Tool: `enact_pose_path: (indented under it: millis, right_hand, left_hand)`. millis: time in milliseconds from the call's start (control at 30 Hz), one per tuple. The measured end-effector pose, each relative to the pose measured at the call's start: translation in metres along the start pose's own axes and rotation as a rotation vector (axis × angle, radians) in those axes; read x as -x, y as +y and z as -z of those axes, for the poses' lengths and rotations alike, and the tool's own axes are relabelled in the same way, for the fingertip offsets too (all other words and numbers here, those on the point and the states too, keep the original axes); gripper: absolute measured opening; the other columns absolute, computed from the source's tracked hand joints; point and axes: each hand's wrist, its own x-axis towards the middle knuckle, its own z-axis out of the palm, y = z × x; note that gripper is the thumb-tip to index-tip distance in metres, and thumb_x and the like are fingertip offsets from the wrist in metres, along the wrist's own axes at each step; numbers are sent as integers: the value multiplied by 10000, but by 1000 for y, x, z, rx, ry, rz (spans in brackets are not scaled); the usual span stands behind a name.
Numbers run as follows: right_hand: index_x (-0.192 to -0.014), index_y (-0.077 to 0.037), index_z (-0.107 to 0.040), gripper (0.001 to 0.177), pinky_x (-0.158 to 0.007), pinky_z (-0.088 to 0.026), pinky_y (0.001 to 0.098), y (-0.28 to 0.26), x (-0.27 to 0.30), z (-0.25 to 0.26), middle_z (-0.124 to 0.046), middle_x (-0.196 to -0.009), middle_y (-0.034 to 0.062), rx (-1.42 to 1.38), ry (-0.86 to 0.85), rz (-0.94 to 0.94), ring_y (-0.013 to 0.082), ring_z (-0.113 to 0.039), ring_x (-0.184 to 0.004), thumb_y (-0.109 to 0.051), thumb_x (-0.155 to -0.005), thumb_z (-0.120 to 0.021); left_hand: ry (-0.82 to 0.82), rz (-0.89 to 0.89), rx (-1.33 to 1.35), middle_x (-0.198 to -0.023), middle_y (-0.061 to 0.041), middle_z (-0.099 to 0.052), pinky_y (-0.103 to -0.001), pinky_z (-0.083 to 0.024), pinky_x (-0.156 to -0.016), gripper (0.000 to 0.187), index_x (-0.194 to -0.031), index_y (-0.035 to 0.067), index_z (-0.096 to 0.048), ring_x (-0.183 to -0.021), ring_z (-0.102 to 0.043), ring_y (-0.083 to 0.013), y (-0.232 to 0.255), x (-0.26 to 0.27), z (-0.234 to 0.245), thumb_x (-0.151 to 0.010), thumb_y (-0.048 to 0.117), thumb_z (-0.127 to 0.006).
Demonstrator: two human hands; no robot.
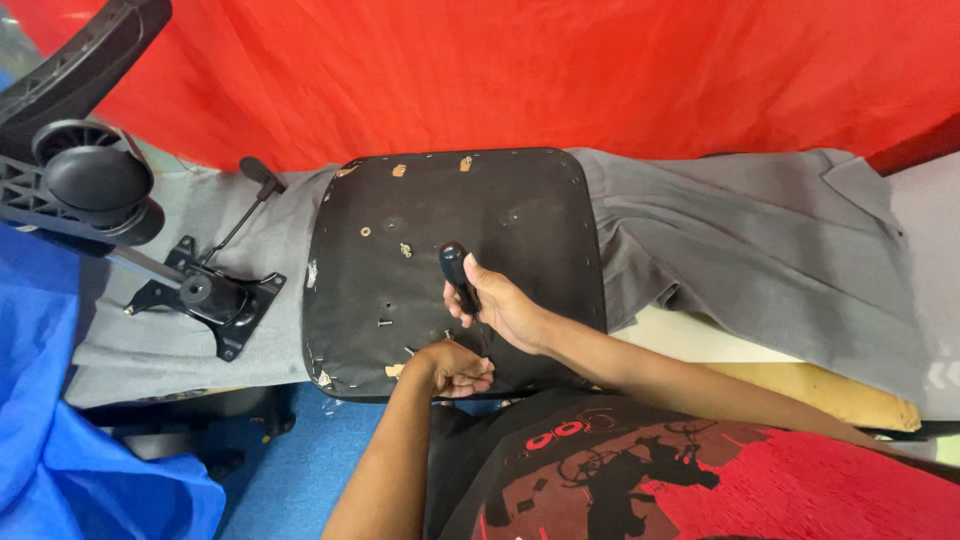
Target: The person uses a screwdriver to tighten screws into the underside of an overturned chair seat. They repeatedly insert and turn screws into pre-drilled holes on the black base while standing in a room with a red backdrop.
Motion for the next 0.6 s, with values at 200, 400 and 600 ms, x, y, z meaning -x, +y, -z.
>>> enact_pose_path:
  millis: [200,400,600]
  right_hand:
    - [-996,-103,-594,492,-786,-444,287,-3,-1,-1,-540,-915,-23,43,-120,-26,95,-496,-849,-586,-1001,-498]
    - [-761,-109,-510,465,-620,-389,275,0,-14,-6,-445,-687,-40,196,-174,-168,96,-421,-639,-473,-1019,-642]
    - [-720,-140,-457,484,-592,-385,263,-8,-26,-12,-392,-650,-53,140,-166,-229,89,-397,-602,-498,-1016,-598]
  left_hand:
    - [26,-14,-54,-989,-8,-769,-281,-560,-752,146,-1047,134,-752,-834,-711,-107,0,16,-4,-956,237,-703]
    - [-82,-13,-8,-1069,29,-776,-253,-549,-773,214,-1155,173,-717,-902,-700,-88,-3,37,-6,-952,147,-653]
    - [-98,-31,0,-1097,-4,-781,-266,-572,-807,229,-1178,150,-714,-982,-736,-125,1,47,-5,-963,191,-647]
